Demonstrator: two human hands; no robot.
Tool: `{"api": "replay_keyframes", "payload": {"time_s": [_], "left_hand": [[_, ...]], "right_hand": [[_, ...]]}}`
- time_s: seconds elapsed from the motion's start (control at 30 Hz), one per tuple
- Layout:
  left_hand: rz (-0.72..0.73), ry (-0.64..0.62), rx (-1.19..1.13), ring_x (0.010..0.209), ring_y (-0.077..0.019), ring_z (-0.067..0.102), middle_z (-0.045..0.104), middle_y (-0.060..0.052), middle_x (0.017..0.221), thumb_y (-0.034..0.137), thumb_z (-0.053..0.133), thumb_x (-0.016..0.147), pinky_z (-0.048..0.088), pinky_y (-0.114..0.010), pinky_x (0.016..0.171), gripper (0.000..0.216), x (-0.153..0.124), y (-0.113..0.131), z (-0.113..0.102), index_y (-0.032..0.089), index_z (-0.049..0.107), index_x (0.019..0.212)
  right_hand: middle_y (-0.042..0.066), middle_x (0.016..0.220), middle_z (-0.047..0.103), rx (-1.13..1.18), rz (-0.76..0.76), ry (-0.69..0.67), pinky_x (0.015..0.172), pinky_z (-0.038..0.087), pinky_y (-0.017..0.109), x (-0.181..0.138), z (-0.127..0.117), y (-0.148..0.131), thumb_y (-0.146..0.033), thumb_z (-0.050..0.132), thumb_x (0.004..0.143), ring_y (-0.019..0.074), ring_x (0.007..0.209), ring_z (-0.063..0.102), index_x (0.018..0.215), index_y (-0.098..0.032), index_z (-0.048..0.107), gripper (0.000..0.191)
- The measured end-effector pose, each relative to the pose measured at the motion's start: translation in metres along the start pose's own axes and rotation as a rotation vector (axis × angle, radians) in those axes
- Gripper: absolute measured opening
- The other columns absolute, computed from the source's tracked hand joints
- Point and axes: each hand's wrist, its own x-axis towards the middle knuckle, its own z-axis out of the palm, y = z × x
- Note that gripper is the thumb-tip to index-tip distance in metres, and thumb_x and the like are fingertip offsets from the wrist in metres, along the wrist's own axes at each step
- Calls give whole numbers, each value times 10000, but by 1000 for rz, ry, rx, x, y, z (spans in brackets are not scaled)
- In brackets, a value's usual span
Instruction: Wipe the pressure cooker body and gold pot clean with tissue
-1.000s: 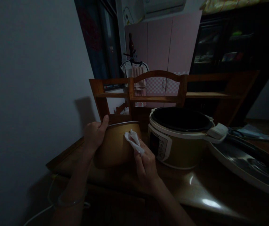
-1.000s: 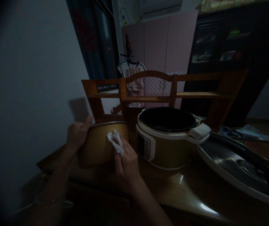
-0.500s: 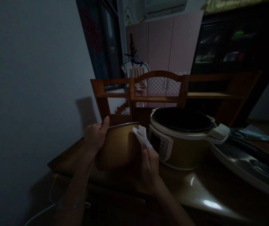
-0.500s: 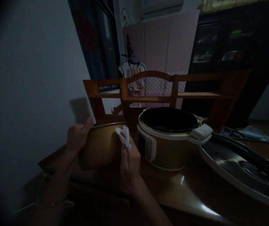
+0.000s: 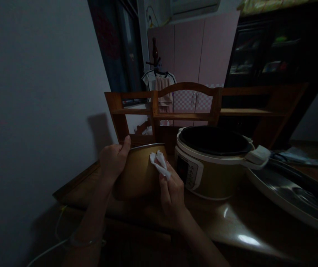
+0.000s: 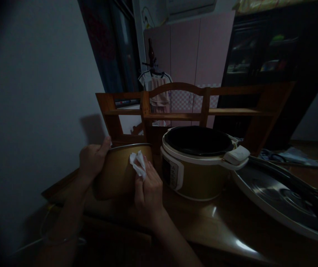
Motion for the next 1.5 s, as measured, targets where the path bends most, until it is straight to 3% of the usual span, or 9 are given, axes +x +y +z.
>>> {"api": "replay_keyframes", "payload": {"time_s": [0.23,0.43,0.6,0.8,1.13,1.5], "left_hand": [[30,-17,12,495,-141,396,421,-30,450,706,287,899,230,-317,600,713,-2,7,-1,208,417,406],[87,-37,75,530,-151,479,557,-67,498,694,265,916,248,-309,604,743,-9,18,-1,198,516,423],[88,-34,145,587,-179,561,638,-98,570,695,213,924,256,-309,613,780,-9,23,2,188,636,508],[63,-35,119,597,-190,551,637,-100,581,718,209,910,247,-308,614,791,-6,22,2,188,663,538],[26,-30,57,504,-156,424,495,-60,480,720,260,897,229,-315,595,747,2,10,1,195,537,444],[20,-24,26,501,-155,417,502,-61,489,729,258,888,235,-319,599,736,8,4,3,200,534,459]], "right_hand": [[44,1549,453,-20,-13,30,1184,386,489,-9,-4,-1,-151,371,1008,227,1448,408,1517,-253,409,521],[22,1457,568,-62,-14,200,1152,425,512,-15,-8,6,-177,361,1020,239,1368,518,1479,-301,467,488],[26,1545,464,-87,-35,64,1219,306,553,-8,-6,4,-166,335,1017,231,1482,346,1522,-270,393,518],[42,1619,329,-143,-77,-71,1213,328,549,-6,-7,-3,-128,354,992,239,1514,264,1537,-252,360,559],[62,1626,311,-163,-136,-131,1207,346,534,-3,-8,-9,-115,375,964,238,1511,273,1545,-229,334,593],[64,1626,311,-162,-123,-154,1207,344,536,-7,-4,-12,-118,370,967,244,1516,256,1542,-221,343,584]]}}
